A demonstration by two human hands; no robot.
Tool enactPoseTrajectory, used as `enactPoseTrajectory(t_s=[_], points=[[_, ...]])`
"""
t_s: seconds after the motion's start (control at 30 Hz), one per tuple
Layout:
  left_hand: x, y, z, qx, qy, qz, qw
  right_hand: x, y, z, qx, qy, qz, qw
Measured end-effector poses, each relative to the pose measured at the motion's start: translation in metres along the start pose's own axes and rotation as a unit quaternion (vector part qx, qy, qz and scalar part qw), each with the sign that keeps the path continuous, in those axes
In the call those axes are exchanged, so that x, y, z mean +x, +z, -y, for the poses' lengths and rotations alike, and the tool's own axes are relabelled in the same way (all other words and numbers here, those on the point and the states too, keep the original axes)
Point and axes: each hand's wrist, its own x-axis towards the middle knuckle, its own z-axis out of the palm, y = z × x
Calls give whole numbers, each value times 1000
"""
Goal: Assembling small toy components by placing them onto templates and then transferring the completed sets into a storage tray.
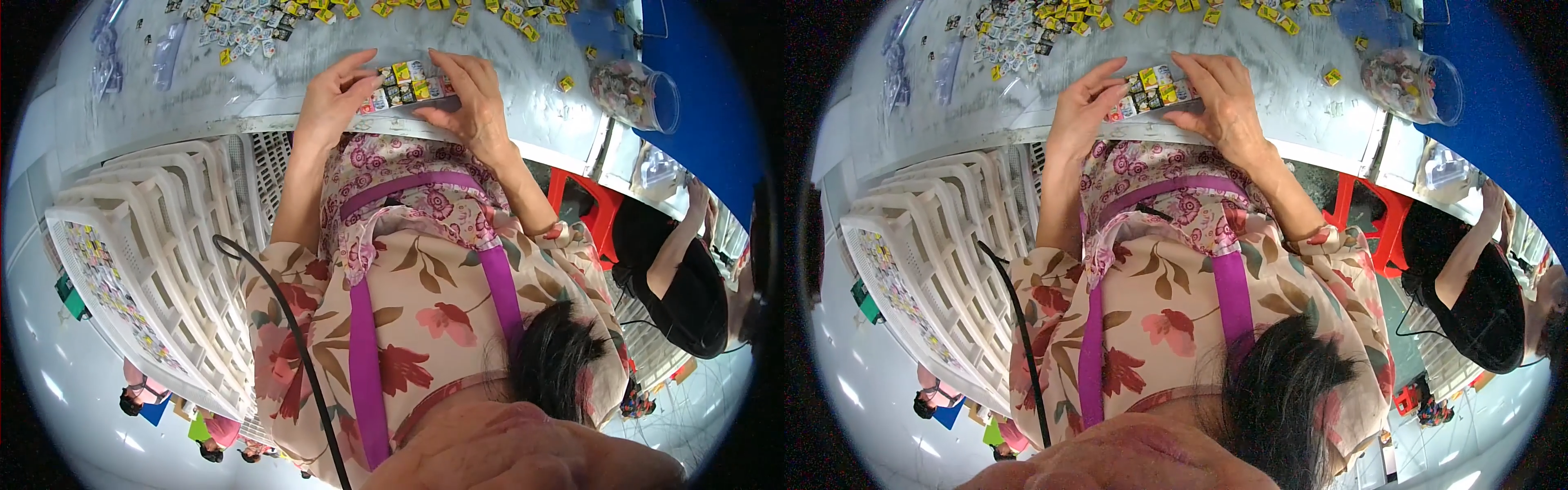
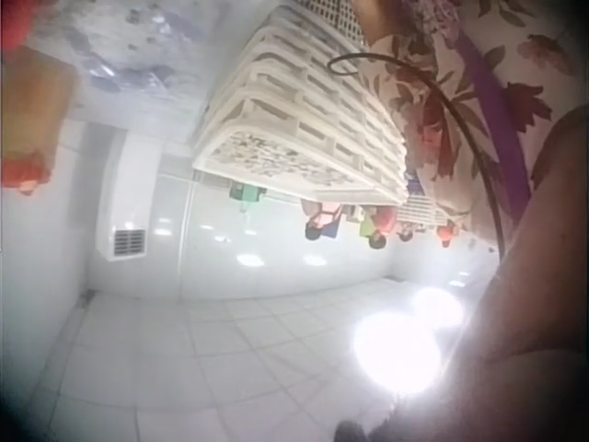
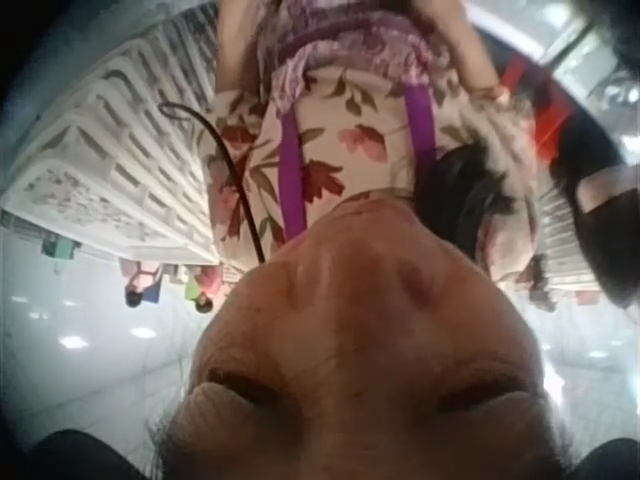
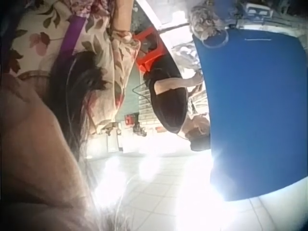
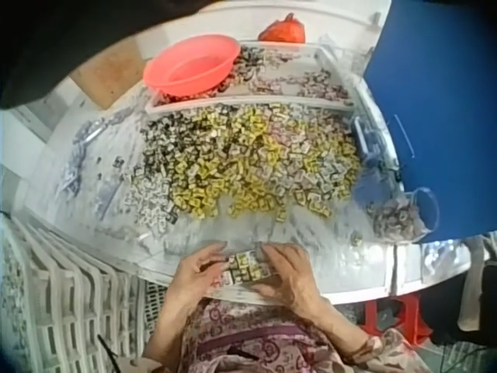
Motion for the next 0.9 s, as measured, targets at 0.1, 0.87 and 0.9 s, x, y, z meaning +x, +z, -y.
enactPoseTrajectory(t_s=[0.1,0.87,0.9], points=[[8,-5,-2,-55,23,36,998,15,-7,4,13,-14,-6,1000],[-335,-276,-120,-191,333,-447,808,52,23,-14,159,28,78,984],[-397,-302,-101,-187,341,-365,846,54,26,-17,156,25,102,982]])
